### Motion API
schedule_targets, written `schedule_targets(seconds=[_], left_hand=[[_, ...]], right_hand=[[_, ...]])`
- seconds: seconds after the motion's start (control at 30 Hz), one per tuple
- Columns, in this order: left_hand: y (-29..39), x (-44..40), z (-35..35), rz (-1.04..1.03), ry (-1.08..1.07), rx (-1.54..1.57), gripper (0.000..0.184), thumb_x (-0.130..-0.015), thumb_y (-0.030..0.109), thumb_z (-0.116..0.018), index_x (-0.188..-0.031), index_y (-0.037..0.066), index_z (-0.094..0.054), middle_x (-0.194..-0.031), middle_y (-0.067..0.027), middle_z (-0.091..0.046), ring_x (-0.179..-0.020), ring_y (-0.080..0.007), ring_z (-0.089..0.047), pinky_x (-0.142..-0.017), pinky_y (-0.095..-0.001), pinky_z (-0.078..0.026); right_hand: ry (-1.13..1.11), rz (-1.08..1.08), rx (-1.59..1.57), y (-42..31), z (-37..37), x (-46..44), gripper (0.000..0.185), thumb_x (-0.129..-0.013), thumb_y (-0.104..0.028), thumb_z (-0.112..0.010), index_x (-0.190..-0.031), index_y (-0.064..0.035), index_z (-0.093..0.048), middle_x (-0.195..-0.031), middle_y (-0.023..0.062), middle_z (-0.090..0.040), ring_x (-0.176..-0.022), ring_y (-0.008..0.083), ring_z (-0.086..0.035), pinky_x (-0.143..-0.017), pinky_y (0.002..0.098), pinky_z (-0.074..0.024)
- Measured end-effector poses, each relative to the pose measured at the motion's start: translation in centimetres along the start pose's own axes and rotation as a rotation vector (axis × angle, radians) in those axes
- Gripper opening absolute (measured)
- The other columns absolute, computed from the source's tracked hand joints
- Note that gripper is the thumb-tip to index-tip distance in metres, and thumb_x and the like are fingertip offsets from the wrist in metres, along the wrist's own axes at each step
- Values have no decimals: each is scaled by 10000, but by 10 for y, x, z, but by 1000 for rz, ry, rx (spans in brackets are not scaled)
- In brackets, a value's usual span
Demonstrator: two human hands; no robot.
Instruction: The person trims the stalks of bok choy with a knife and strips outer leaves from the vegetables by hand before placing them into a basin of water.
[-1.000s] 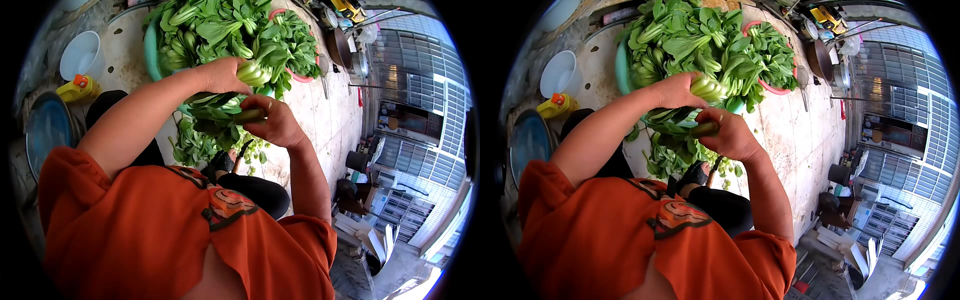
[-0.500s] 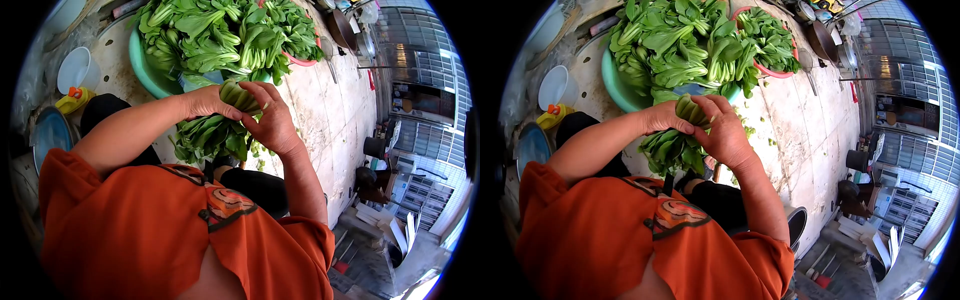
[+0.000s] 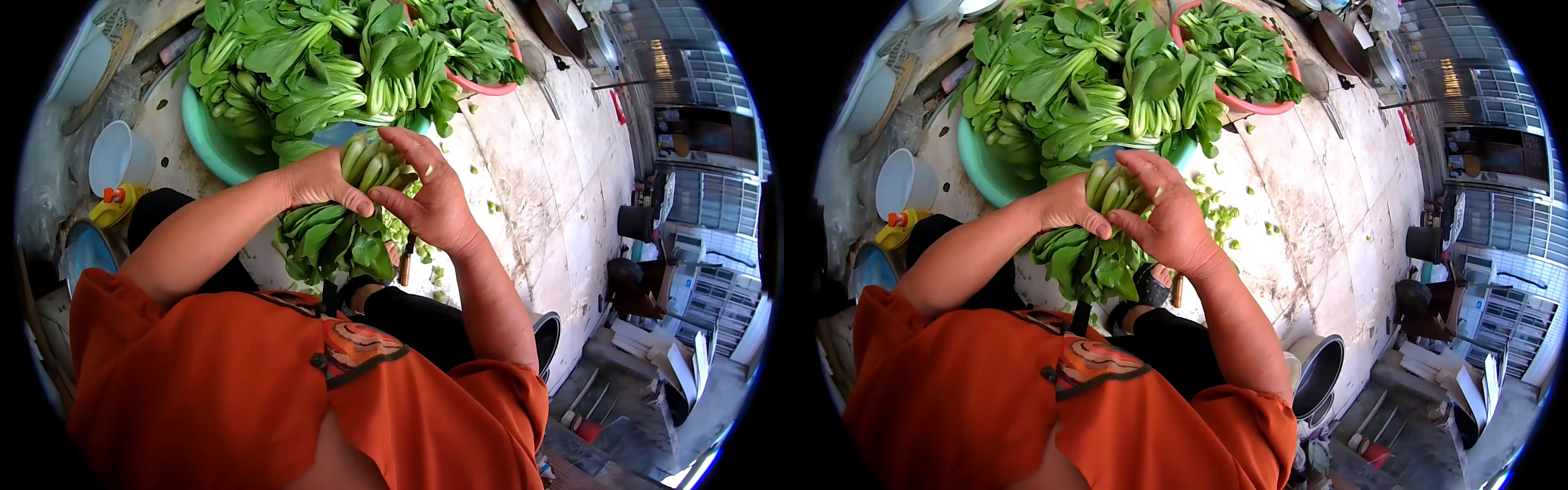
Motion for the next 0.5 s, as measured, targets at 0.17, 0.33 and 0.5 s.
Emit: schedule_targets(seconds=[0.17,0.33,0.5], left_hand=[[-25,-3,14,125,140,-33,713,-634,138,-772,-1283,25,-501,-1146,-58,-606,-1044,-161,-575,-948,-314,-453],[-19,-10,40,100,215,48,765,-616,175,-732,-1311,20,-455,-1146,-140,-586,-1022,-236,-610,-902,-355,-517],[-7,-24,42,56,274,454,775,-645,157,-739,-1331,4,-412,-1133,-180,-585,-990,-294,-641,-871,-454,-562]], right_hand=[[120,-277,-479,58,24,36,516,-807,-156,-750,-1269,-48,-546,-1139,106,-621,-1016,195,-608,-862,315,-508],[439,-760,-570,179,30,143,295,-863,-107,-662,-1139,-13,-621,-928,35,-648,-837,85,-594,-744,232,-486],[845,-1119,-899,243,-17,247,191,-865,-80,-612,-1043,-10,-622,-875,37,-651,-766,126,-636,-655,255,-504]])
Point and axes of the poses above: each hand's wrist, its own x-axis away from the middle knuckle, its own z-axis out of the back of the hand, y = z × x, the point moved 5 cm from there along -x, towards the middle knuckle
